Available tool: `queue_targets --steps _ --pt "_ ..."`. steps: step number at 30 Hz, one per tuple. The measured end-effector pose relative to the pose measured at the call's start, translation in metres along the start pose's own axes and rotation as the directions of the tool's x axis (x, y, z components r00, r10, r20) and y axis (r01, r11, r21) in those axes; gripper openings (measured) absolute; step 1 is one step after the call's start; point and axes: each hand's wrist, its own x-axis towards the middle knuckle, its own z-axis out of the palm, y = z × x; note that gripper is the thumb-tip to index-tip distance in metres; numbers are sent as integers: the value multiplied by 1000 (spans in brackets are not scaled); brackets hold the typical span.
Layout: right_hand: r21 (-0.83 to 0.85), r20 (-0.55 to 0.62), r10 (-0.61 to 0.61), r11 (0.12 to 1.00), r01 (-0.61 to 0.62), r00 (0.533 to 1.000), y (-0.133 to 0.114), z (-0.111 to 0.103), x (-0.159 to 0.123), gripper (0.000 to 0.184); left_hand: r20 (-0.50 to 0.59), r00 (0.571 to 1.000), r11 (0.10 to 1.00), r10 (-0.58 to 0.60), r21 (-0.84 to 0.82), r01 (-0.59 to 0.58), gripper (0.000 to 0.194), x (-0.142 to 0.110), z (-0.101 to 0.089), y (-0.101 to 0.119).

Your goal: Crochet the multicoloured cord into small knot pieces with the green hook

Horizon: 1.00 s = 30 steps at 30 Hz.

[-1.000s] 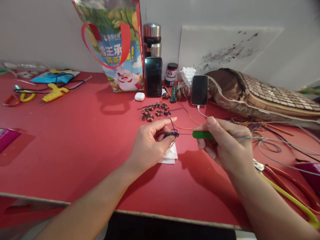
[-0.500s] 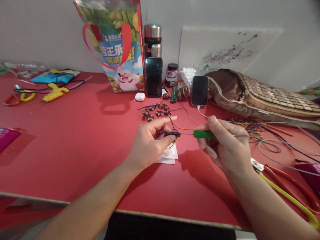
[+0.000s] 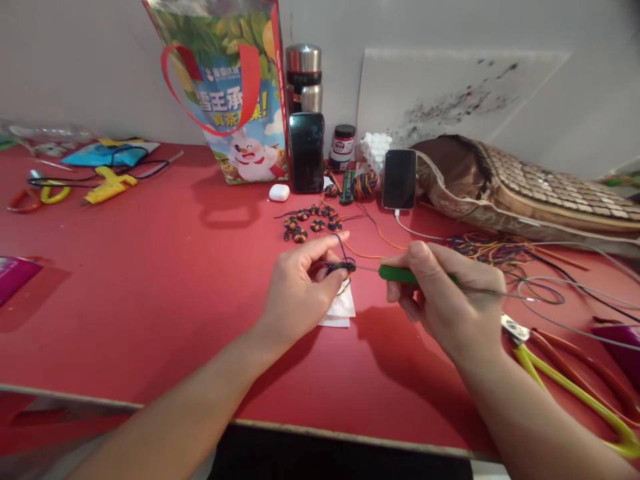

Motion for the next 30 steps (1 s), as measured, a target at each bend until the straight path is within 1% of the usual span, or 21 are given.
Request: queue_targets --steps 4,9,12,16,18,20,23,26,28,29,30 --pt "-111 24 -95 989 97 995 2 2 -4 44 -31 999 999 23 34 -22 47 -1 1 -1" --pt "-243 23 -132 961 133 991 2 4 -10 51 -41 998 999 -39 15 40 50 1 0 -2" --pt "-253 47 -171 951 178 984 4 3 -9 49 -44 997 998 -68 -18 68 51 2 0 -2" --pt "-236 69 -181 952 193 981 6 3 -7 45 -46 997 998 -64 -22 63 49 2 0 -2" --pt "-279 73 -198 937 211 977 6 4 -8 46 -53 996 997 -70 -47 68 48 1 1 -1" --pt "-342 85 -250 902 264 964 6 5 -8 44 -48 992 986 -115 -131 108 47 1 1 -1" --pt "-335 158 -353 860 386 922 9 4 -7 33 -12 983 939 -181 -301 169 48 3 1 -2" --pt "-270 227 -391 854 444 892 14 1 -4 21 47 976 871 -213 -444 211 49 6 -2 -3" --pt "-242 254 -400 855 458 881 18 0 -2 14 121 958 795 -262 -535 285 47 8 -4 -2" --pt "-236 268 -416 846 478 869 20 0 -1 13 163 943 751 -291 -572 331 45 8 -5 -1" --pt "-240 289 -446 823 515 847 22 0 0 14 202 927 708 -317 -600 373 42 8 -6 -1"
